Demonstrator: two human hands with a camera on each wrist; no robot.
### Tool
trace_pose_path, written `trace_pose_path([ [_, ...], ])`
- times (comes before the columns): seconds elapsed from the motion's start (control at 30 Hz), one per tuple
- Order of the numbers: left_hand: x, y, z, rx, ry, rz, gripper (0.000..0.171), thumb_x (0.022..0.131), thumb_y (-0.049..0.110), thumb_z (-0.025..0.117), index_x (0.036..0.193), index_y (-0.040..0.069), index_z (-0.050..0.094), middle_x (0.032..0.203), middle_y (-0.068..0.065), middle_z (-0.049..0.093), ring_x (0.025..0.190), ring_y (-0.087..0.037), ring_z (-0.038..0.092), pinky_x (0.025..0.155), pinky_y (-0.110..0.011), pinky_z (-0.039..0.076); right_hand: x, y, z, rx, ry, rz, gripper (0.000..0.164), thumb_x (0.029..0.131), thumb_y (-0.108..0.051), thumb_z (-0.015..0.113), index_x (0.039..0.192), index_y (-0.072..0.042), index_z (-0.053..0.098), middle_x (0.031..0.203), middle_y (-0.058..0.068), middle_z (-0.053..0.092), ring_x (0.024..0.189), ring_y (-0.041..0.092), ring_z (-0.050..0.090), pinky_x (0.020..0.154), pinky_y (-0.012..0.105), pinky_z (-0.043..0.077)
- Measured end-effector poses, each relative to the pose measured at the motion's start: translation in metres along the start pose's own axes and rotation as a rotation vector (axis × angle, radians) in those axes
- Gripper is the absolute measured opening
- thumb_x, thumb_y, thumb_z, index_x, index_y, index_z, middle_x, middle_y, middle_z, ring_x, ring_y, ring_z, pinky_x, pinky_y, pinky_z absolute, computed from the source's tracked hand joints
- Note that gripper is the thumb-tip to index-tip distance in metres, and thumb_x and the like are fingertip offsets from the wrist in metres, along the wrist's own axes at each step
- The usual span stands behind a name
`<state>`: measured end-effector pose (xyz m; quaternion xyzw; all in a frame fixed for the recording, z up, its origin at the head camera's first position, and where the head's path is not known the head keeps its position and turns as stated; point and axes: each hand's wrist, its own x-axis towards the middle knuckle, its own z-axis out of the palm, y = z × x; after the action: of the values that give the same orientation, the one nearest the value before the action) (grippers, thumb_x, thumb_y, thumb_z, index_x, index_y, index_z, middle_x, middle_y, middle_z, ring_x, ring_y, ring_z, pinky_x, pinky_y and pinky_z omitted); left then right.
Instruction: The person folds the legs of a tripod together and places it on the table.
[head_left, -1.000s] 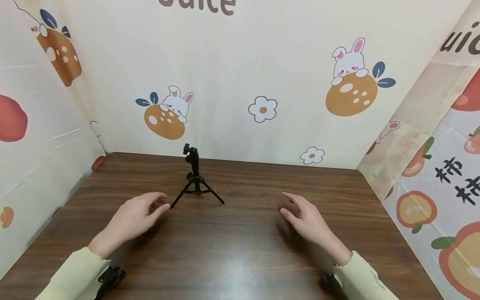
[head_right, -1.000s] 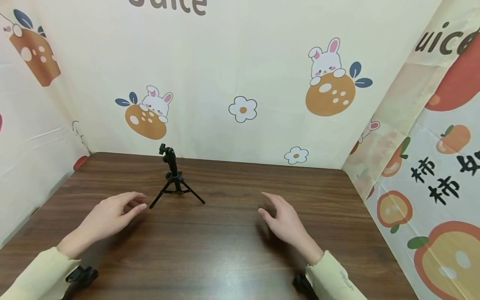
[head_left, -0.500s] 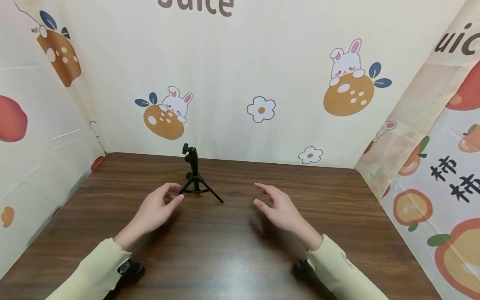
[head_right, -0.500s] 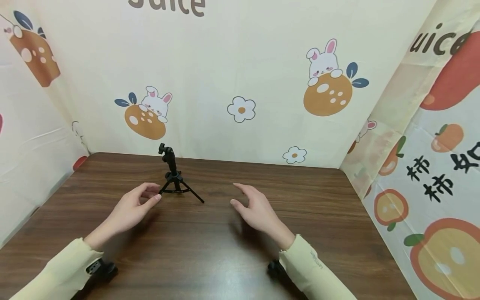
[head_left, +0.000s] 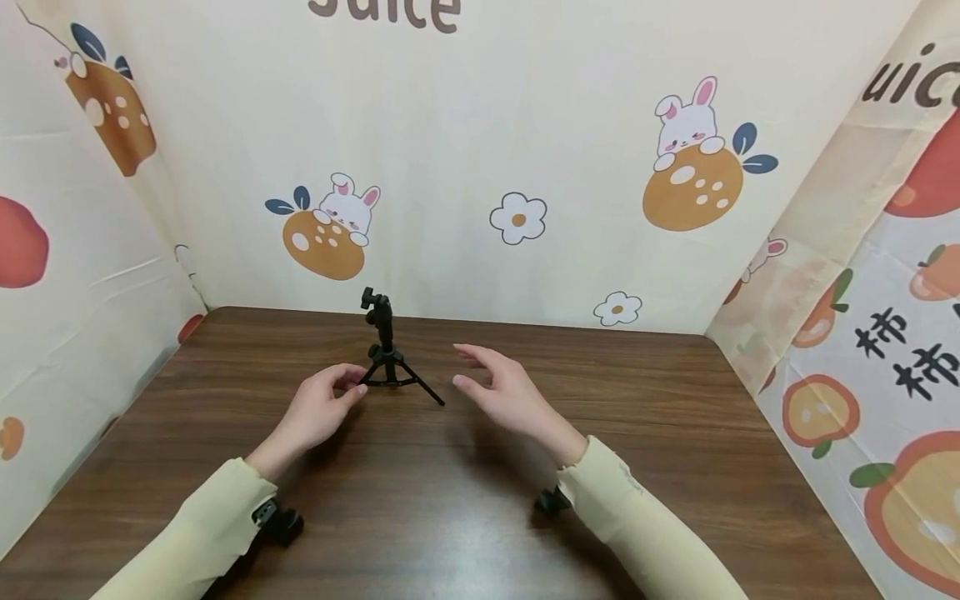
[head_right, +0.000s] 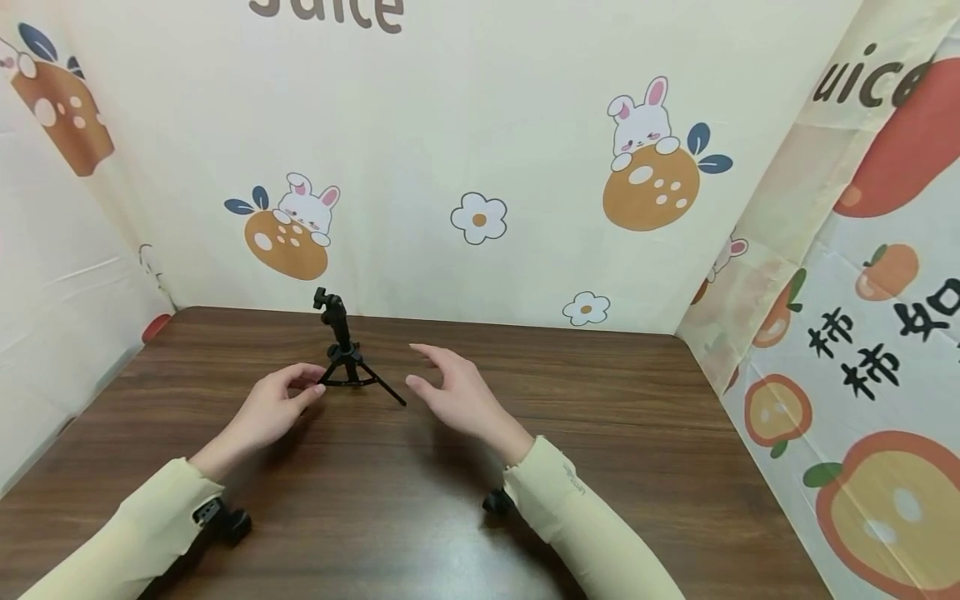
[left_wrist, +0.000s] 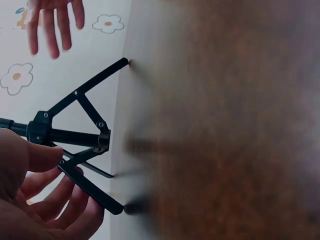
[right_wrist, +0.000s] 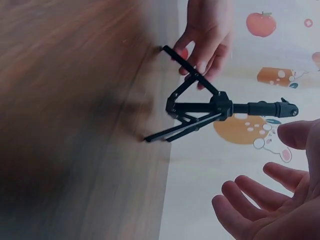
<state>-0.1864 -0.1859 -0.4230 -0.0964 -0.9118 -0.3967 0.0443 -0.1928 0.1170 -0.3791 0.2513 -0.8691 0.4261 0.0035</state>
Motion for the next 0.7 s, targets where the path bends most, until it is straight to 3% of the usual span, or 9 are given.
trace_pose_path([
  [0.27, 0.009, 0.001, 0.002, 0.025, 0.003, 0.019, 0.023, 0.099, 0.017, 0.064, 0.117, 0.005, 0.068, 0.109, -0.012, 0.069, 0.096, -0.028, 0.063, 0.081, -0.047, 0.049, 0.022, -0.013, 0.012, 0.055, -0.029, -0.010, 0.048, 0.100, -0.025, 0.062, 0.145, -0.016, 0.050, 0.141, 0.004, 0.056, 0.126, 0.023, 0.055, 0.099, 0.038, 0.046],
  [0.7, 0.020, 0.008, 0.000, 0.056, 0.002, 0.027, 0.021, 0.097, 0.015, 0.065, 0.111, 0.000, 0.071, 0.103, -0.013, 0.071, 0.089, -0.027, 0.065, 0.076, -0.047, 0.051, 0.056, -0.039, 0.022, 0.100, -0.039, -0.021, 0.047, 0.101, -0.030, 0.060, 0.146, -0.019, 0.050, 0.141, 0.005, 0.056, 0.123, 0.017, 0.057, 0.100, 0.033, 0.045],
])
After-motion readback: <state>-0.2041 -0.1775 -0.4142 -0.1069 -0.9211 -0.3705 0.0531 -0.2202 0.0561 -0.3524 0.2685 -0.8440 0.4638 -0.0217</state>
